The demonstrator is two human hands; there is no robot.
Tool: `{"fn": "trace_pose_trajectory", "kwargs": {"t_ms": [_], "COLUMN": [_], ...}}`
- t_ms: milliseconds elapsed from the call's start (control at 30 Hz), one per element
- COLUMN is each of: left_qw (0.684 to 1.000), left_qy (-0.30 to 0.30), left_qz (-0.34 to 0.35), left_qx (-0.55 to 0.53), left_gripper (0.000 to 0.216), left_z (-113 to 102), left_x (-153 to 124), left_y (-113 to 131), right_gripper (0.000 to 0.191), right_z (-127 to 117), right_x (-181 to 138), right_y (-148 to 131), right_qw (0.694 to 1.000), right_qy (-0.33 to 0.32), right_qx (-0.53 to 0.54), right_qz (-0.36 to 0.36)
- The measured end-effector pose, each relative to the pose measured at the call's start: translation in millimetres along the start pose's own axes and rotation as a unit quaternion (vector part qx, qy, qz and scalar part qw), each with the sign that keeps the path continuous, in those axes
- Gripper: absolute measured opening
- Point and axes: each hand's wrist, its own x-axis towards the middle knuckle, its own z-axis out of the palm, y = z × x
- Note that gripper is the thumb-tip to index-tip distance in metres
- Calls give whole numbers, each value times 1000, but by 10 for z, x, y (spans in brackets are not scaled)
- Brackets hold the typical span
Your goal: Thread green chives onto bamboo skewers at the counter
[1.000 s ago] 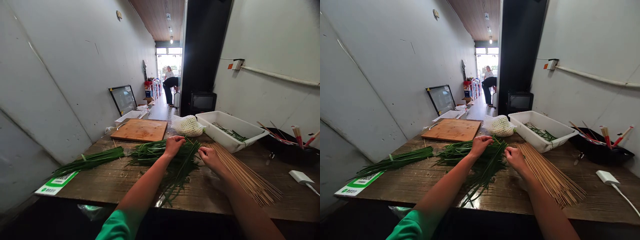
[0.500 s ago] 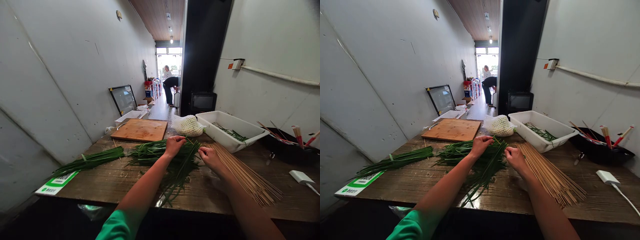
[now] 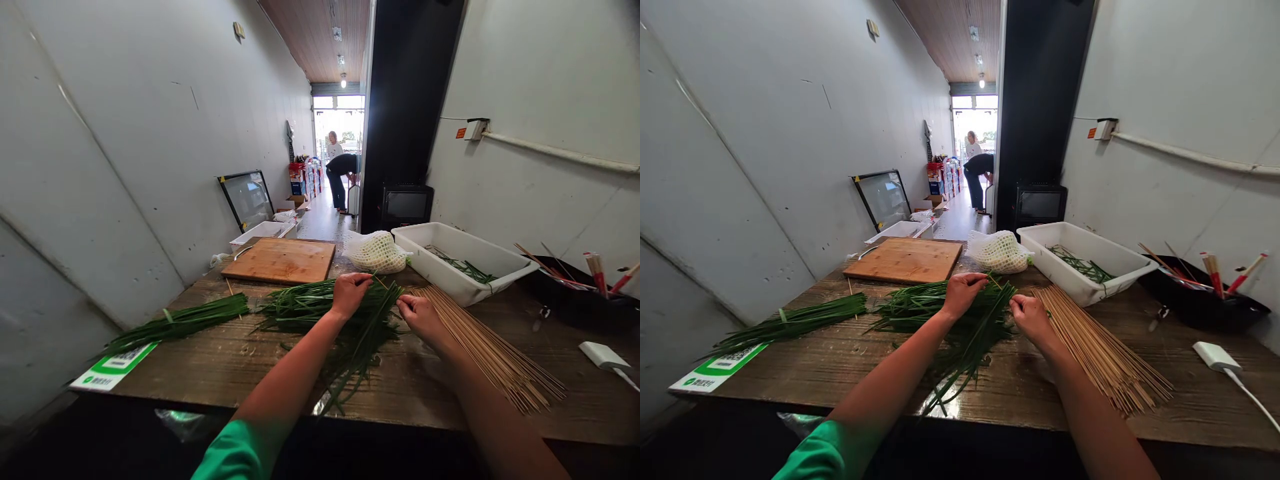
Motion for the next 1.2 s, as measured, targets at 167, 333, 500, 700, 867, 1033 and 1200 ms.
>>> {"fn": "trace_pose_trajectory", "kwargs": {"t_ms": [167,333,500,700,867,1033,1200], "left_qw": [1000,998,987,994,988,977,961], "left_qy": [-6,-47,-131,-107,-145,-204,-263], "left_qz": [14,37,76,-10,11,18,20], "left_qx": [17,11,46,17,54,65,84], "left_gripper": [15,15,18,22,28,20,15], "left_z": [23,104,96,-27,-99,-125,-97], "left_x": [-30,-127,-161,-19,30,12,5], "left_y": [8,61,151,96,36,12,-59], "right_gripper": [32,30,29,32,30,30,28], "right_z": [3,3,15,0,-36,-59,-166], "right_x": [-7,-10,-1,-13,-21,-28,-47], "right_y": [-20,-28,-7,-28,-60,-46,-19], "right_qw": [1000,1000,1000,998,996,991,965], "right_qy": [4,12,23,47,76,113,183], "right_qx": [2,6,4,14,30,72,188], "right_qz": [1,-1,-8,-26,-22,-8,-20]}}
